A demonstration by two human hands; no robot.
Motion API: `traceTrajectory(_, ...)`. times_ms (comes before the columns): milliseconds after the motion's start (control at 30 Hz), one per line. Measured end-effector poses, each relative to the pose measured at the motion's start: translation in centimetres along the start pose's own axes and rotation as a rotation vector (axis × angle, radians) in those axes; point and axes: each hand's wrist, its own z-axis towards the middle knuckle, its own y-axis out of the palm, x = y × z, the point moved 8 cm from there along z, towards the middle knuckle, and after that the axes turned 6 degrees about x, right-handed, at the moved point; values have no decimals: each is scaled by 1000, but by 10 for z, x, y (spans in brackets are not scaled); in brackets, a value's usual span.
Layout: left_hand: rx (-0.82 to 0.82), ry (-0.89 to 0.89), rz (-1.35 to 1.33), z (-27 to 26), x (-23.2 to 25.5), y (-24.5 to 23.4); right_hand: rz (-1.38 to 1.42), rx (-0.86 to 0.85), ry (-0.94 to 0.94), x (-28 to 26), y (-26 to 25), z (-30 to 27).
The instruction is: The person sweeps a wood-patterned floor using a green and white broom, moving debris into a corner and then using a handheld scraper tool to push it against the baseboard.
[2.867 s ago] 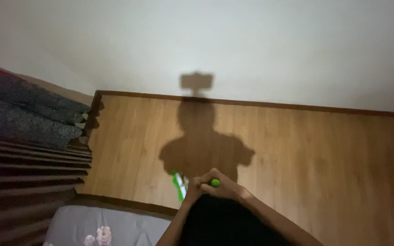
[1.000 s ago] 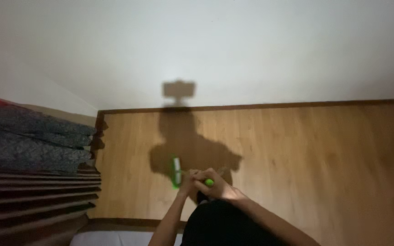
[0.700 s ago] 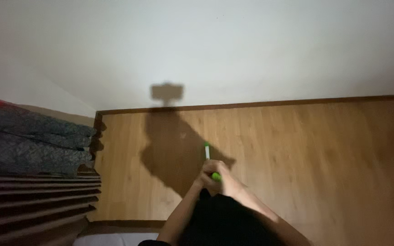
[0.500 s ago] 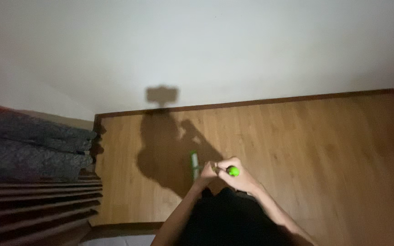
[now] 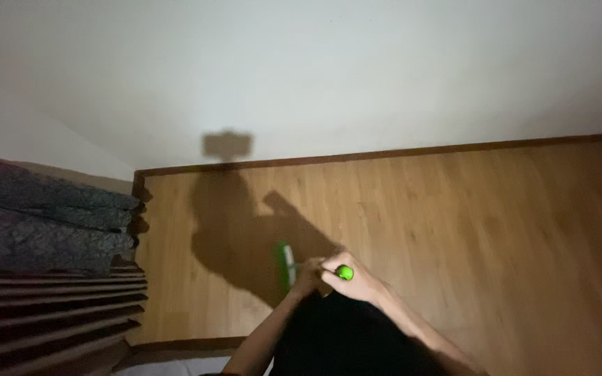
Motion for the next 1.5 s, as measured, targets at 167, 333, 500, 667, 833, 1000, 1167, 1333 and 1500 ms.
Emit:
traceTrajectory(167, 276, 579, 416, 30, 48, 4, 80, -45, 138, 47, -1, 12)
traceTrajectory(333, 333, 86, -40, 68, 38, 31, 87, 184, -64, 30, -71, 2)
traceTrajectory(500, 342, -253, 119, 64, 38, 55, 471, 416, -99, -12, -109, -1)
traceTrajectory(667, 393, -248, -52, 69, 17, 59, 155, 665, 114, 33, -107, 8)
traceTrajectory(833, 281, -42, -89, 106, 16, 52, 25, 715, 66, 64, -101, 17)
traceTrajectory(1000, 163, 150, 148, 153, 35, 53, -128, 700, 54, 46, -108, 33)
traceTrajectory(1167, 103, 307, 495, 165, 54, 66, -137, 663, 5, -20, -123, 24)
traceTrajectory(1333, -93, 7, 284, 155, 25, 63, 275, 561, -94, -10, -162, 11)
traceTrajectory(1500, -40, 302, 462, 139, 23, 18, 673, 431, 14, 79, -159, 15)
